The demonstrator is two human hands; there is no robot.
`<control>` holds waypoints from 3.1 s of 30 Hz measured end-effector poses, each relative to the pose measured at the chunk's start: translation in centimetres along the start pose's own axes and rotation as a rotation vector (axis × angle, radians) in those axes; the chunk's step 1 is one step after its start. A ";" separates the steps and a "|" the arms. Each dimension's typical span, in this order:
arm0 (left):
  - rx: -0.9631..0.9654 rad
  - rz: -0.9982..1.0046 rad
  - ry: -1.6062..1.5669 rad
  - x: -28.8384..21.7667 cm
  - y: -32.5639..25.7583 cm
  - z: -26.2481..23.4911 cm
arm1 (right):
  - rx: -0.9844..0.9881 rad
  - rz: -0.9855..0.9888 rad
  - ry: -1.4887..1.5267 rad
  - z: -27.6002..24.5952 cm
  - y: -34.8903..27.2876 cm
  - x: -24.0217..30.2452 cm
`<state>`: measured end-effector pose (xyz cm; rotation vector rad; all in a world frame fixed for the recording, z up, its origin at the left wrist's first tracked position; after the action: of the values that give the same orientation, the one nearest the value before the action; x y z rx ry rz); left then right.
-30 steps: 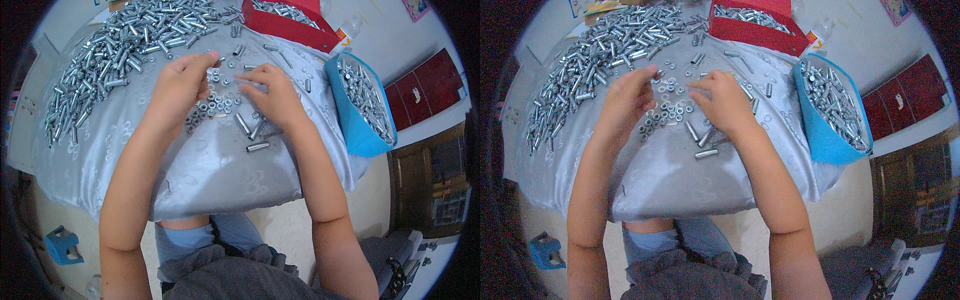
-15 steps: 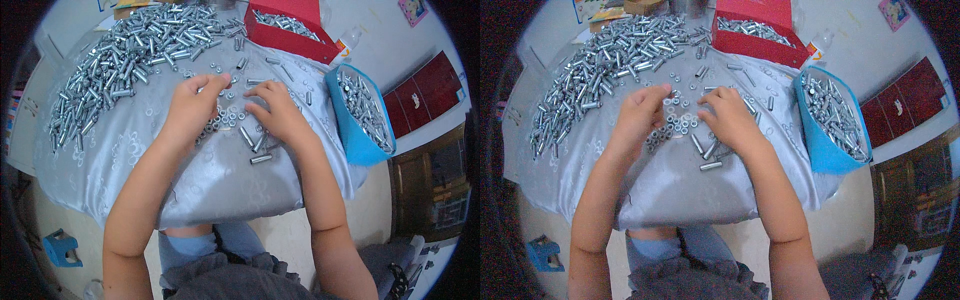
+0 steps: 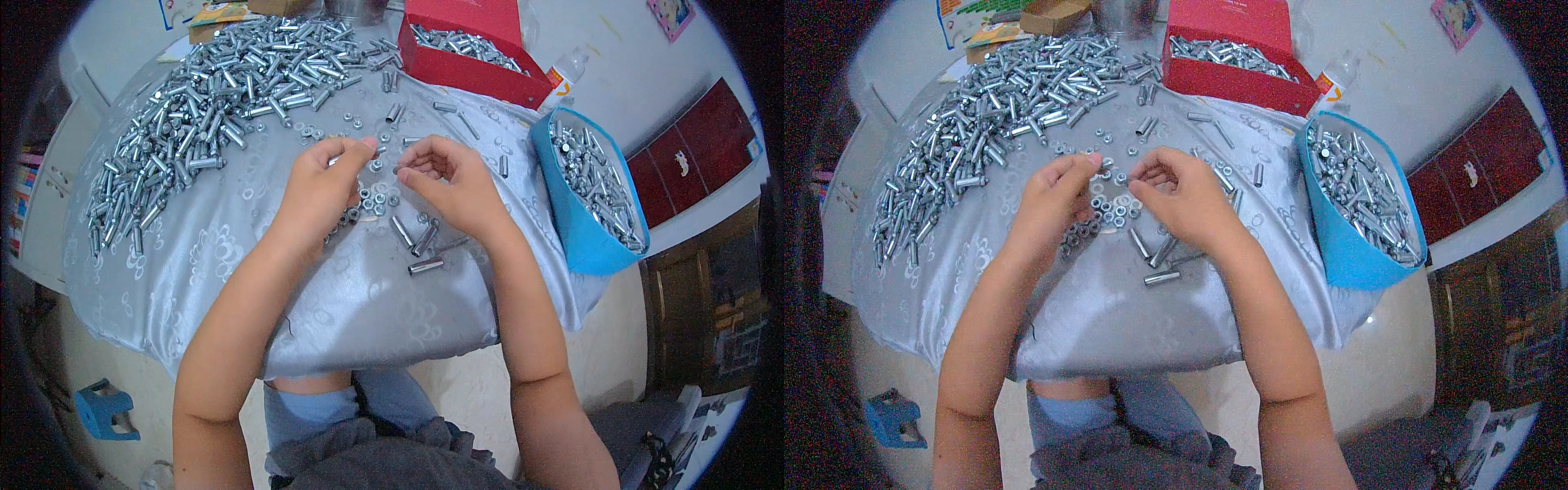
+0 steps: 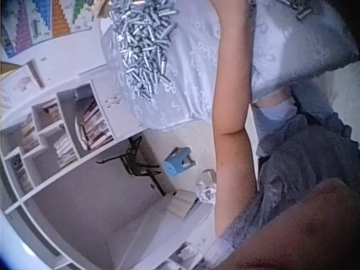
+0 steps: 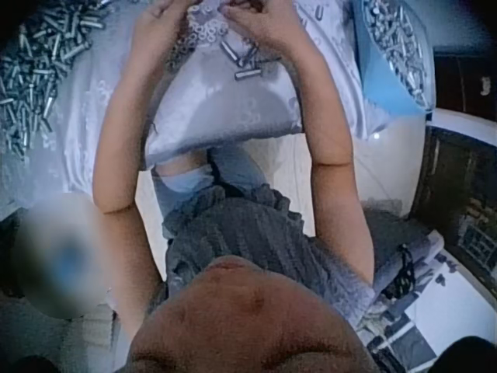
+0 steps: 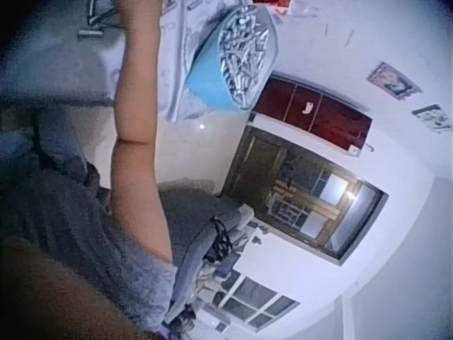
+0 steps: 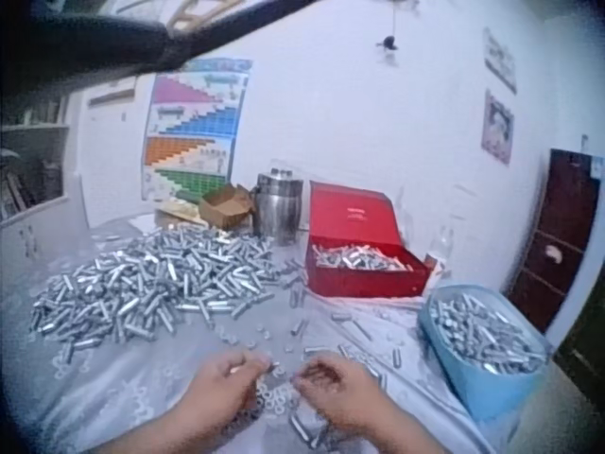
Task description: The person sits at a table and manually assembles metal fasteners. They pick up cylindrical metal pieces and small washers, then thread the washers onto the pieces one by one. The assembled units are placed on the table surface as the person continues the repetitive assembly process.
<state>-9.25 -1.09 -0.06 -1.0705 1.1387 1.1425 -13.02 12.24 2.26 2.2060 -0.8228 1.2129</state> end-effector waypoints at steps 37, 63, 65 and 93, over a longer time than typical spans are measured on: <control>0.275 -0.071 -0.399 0.8 -0.3 3.0 | -0.245 -0.425 -0.298 0.6 -1.2 4.6; -0.349 0.389 -0.594 -3.5 -0.8 -9.7 | 0.244 -0.461 -0.717 14.2 7.4 6.5; -0.325 0.392 -0.578 -3.7 -0.8 -9.5 | 0.247 -0.470 -0.700 14.3 7.5 6.2; 0.296 0.059 -0.167 -1.1 0.5 -0.3 | -0.096 -0.176 0.260 1.5 1.5 2.7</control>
<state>-9.79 -1.50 0.97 -0.7049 1.1699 1.0491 -12.13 9.47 4.04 1.9466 -0.5580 1.3078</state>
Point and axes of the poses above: each hand's wrist, its own y-axis towards the middle knuckle, its own z-axis out of the palm, x = y × z, the point moved 8 cm from there along y, towards the middle knuckle, and after that the axes turned 15 degrees about x, right-handed, at the moved point
